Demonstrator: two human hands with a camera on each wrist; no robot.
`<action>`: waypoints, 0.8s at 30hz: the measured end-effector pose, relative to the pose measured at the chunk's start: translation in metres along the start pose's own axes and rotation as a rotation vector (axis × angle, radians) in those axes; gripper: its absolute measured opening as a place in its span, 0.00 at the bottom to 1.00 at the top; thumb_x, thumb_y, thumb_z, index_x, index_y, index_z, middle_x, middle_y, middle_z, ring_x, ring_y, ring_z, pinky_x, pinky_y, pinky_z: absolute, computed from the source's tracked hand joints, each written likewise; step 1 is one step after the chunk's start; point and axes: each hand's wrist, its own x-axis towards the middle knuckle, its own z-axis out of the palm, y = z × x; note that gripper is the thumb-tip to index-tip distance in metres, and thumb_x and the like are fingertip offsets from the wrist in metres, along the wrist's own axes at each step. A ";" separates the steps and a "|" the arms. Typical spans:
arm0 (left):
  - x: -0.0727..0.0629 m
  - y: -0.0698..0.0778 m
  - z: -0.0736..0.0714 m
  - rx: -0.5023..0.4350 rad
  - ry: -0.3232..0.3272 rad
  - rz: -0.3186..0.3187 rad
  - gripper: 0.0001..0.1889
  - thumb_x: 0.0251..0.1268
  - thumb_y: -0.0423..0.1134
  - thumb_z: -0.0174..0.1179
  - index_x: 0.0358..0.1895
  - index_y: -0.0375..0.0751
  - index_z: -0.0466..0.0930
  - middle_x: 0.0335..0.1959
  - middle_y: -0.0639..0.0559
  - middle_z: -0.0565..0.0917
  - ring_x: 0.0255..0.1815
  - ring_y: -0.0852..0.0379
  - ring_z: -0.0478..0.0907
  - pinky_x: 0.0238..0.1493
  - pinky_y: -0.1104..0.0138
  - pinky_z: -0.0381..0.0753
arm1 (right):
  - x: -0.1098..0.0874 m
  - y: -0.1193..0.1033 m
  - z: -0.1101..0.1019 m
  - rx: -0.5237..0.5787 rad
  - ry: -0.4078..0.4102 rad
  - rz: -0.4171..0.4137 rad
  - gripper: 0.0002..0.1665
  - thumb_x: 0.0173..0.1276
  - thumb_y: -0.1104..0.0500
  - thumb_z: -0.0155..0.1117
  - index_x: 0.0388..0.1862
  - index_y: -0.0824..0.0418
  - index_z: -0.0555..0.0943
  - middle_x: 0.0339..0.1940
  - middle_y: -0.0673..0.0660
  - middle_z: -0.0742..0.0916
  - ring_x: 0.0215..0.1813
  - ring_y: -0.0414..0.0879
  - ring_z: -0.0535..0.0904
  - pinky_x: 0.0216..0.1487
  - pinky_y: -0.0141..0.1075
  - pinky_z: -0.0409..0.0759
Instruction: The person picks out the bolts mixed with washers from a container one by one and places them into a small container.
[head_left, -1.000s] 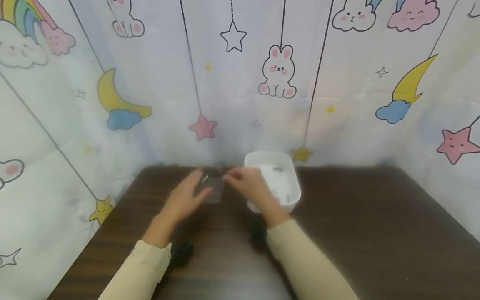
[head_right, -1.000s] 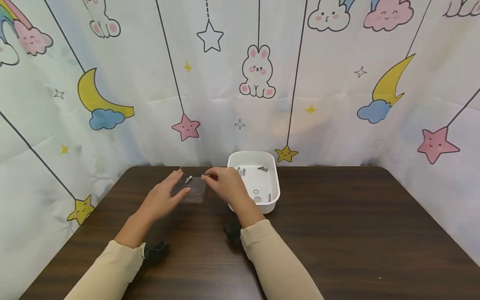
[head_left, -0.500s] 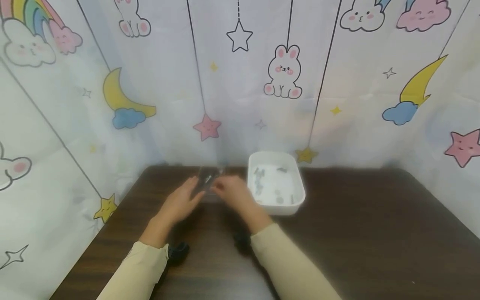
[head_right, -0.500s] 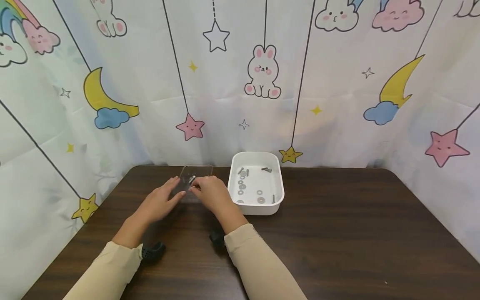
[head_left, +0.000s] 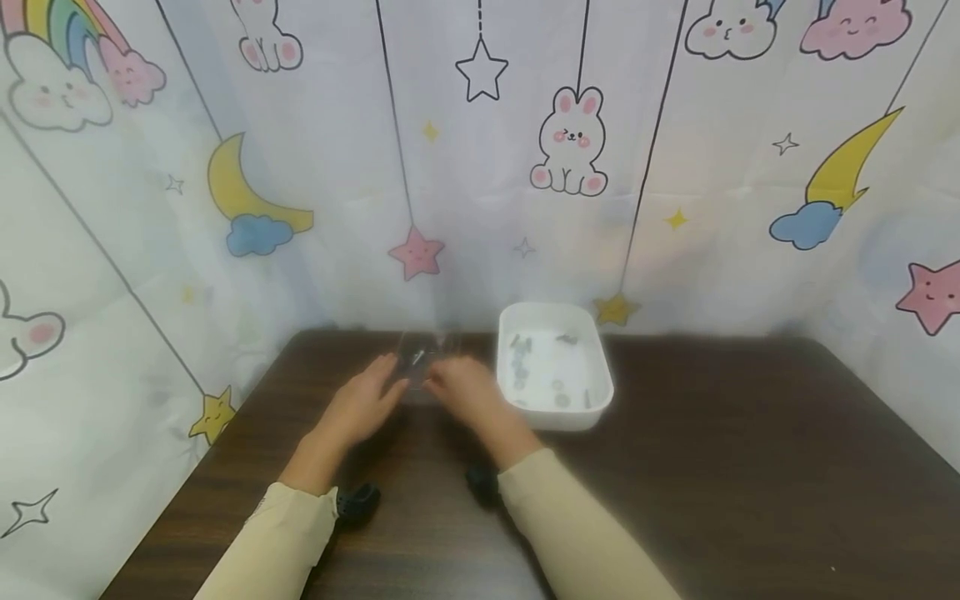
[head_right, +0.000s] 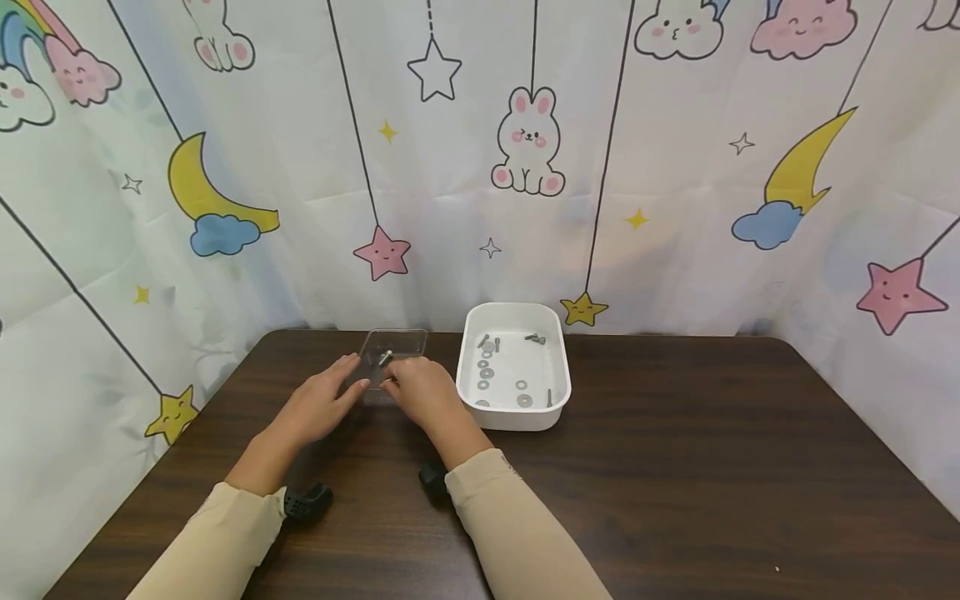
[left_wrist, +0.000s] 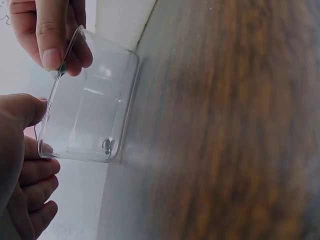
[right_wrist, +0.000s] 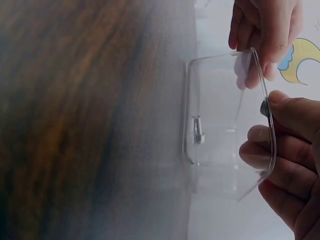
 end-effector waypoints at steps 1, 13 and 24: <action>0.000 0.000 0.000 -0.002 0.001 0.001 0.32 0.77 0.51 0.47 0.73 0.32 0.62 0.74 0.35 0.64 0.75 0.37 0.60 0.73 0.44 0.61 | 0.000 -0.001 -0.001 -0.005 -0.003 0.002 0.07 0.67 0.52 0.67 0.38 0.53 0.87 0.33 0.49 0.90 0.34 0.44 0.85 0.39 0.35 0.85; 0.000 0.000 0.000 -0.012 -0.009 -0.001 0.32 0.77 0.51 0.47 0.73 0.32 0.61 0.74 0.34 0.63 0.75 0.36 0.60 0.73 0.44 0.62 | -0.002 -0.005 -0.005 -0.024 -0.009 -0.012 0.07 0.67 0.52 0.67 0.36 0.54 0.86 0.31 0.50 0.89 0.32 0.45 0.85 0.37 0.35 0.84; 0.000 0.000 -0.001 -0.009 -0.012 0.004 0.32 0.77 0.52 0.47 0.73 0.31 0.61 0.74 0.34 0.63 0.75 0.36 0.60 0.73 0.44 0.62 | -0.002 -0.006 -0.007 -0.053 -0.004 -0.027 0.06 0.67 0.52 0.67 0.36 0.53 0.86 0.30 0.50 0.89 0.32 0.45 0.85 0.36 0.36 0.84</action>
